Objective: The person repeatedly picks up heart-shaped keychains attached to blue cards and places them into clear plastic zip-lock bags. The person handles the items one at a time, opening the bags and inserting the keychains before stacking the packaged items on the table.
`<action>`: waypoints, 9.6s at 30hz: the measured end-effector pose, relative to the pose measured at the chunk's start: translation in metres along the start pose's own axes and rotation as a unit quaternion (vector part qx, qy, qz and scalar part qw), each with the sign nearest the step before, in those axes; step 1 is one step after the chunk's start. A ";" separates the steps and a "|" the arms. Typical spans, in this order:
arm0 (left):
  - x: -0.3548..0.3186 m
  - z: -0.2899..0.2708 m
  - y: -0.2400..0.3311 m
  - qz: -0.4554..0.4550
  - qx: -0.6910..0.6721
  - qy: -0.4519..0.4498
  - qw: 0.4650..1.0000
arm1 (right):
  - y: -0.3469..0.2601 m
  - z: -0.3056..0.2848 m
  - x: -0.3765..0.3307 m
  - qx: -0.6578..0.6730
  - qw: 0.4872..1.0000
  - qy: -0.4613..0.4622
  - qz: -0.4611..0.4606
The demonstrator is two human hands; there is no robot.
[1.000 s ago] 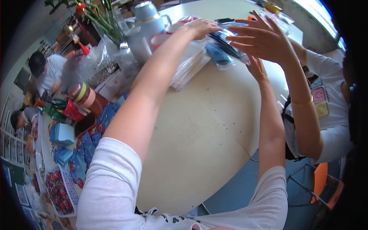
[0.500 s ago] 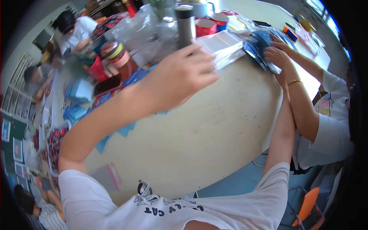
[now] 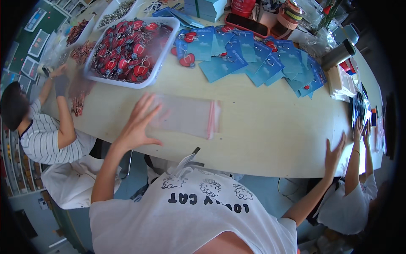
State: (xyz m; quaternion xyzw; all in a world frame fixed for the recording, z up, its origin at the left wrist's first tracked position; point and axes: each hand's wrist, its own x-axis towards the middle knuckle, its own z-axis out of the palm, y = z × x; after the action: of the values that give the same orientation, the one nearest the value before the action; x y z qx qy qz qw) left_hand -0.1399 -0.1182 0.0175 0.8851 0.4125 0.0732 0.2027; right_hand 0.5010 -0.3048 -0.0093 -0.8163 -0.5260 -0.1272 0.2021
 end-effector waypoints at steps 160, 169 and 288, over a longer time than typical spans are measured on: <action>0.207 0.046 0.097 0.063 -0.531 -0.248 0.808 | -0.267 0.010 0.023 0.550 0.771 -0.252 0.200; 0.199 0.042 0.077 0.099 -0.516 -0.268 0.808 | -0.285 0.022 0.011 0.587 0.770 -0.169 0.184; 0.207 0.040 0.082 0.048 -0.510 -0.222 0.830 | -0.227 0.033 -0.005 0.667 0.689 -0.018 0.285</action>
State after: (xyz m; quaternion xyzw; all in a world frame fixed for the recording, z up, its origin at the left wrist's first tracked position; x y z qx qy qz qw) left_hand 0.0641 -0.0204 0.0078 0.6673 0.2177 0.0842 0.7073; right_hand 0.2924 -0.2105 0.0042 -0.5796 -0.2182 0.3350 0.7101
